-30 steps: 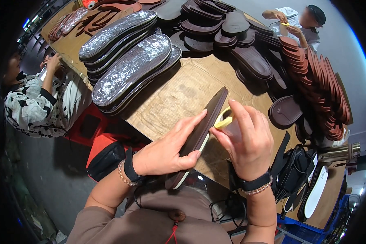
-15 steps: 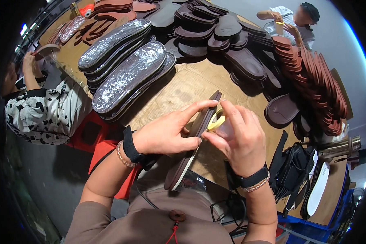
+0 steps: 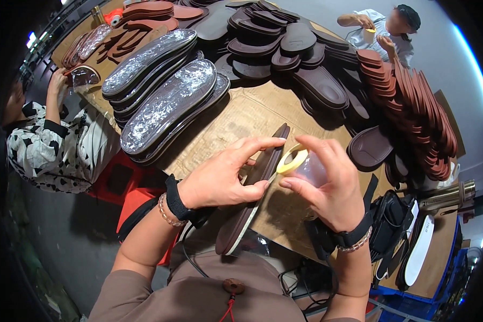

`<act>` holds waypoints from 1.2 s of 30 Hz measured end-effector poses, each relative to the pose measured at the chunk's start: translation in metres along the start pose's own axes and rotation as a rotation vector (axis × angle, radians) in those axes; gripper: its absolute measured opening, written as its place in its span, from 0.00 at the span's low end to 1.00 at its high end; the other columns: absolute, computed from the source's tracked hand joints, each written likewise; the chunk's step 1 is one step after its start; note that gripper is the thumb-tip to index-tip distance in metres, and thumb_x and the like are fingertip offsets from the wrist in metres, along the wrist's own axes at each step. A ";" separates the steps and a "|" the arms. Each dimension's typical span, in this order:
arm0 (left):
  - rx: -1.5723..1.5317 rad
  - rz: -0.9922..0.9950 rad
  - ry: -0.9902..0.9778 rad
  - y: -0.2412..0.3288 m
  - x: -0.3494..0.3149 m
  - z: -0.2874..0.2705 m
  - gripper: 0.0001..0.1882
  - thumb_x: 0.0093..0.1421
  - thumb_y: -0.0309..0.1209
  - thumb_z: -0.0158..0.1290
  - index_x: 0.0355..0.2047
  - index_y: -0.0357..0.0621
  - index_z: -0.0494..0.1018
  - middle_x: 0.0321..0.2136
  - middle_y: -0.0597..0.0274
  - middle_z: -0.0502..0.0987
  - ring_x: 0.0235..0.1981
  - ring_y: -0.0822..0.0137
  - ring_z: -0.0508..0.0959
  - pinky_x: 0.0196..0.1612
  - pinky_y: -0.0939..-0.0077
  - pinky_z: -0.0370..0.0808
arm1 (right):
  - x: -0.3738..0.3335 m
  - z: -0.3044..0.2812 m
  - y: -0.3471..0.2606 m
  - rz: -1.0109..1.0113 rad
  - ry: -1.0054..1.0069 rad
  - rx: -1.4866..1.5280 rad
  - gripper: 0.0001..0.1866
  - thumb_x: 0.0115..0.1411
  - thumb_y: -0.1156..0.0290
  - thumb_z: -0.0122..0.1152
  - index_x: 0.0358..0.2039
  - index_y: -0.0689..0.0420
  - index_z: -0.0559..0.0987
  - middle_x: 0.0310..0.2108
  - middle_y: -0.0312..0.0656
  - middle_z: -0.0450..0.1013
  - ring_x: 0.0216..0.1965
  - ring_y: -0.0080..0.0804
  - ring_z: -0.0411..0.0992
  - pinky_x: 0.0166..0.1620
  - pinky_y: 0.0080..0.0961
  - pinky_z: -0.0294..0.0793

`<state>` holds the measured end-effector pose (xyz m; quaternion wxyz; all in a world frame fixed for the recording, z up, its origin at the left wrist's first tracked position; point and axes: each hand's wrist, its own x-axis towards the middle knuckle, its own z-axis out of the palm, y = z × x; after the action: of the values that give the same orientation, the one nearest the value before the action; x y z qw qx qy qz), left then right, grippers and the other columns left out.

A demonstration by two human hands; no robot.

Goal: Manually applying plastic wrap or protective film to shoe insoles at a factory workstation.

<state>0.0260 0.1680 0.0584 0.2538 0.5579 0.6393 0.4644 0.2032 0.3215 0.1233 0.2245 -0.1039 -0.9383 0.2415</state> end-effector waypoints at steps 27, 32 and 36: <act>-0.012 0.027 0.054 -0.003 -0.007 0.006 0.42 0.58 0.32 0.60 0.74 0.59 0.61 0.50 0.53 0.74 0.37 0.60 0.75 0.41 0.69 0.79 | 0.001 0.042 -0.003 -0.058 0.359 -0.354 0.33 0.45 0.66 0.82 0.54 0.55 0.80 0.43 0.47 0.74 0.39 0.47 0.78 0.40 0.38 0.79; 0.020 -0.051 -0.045 -0.004 0.003 -0.003 0.47 0.57 0.35 0.58 0.76 0.54 0.54 0.61 0.42 0.69 0.49 0.51 0.77 0.53 0.63 0.78 | -0.001 0.046 0.002 -0.066 0.392 -0.342 0.33 0.46 0.65 0.82 0.54 0.54 0.80 0.43 0.48 0.73 0.39 0.47 0.78 0.40 0.38 0.79; 0.057 -0.075 -0.155 -0.021 0.025 -0.005 0.53 0.54 0.39 0.56 0.78 0.48 0.44 0.70 0.32 0.57 0.68 0.37 0.65 0.70 0.56 0.64 | -0.001 0.046 0.002 -0.048 0.377 -0.317 0.34 0.47 0.65 0.82 0.55 0.54 0.80 0.45 0.48 0.74 0.41 0.47 0.78 0.42 0.38 0.79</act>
<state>0.0052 0.1917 0.0472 0.3036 0.5749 0.6511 0.3917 0.1821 0.3041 0.0857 0.3822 -0.1590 -0.9082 0.0621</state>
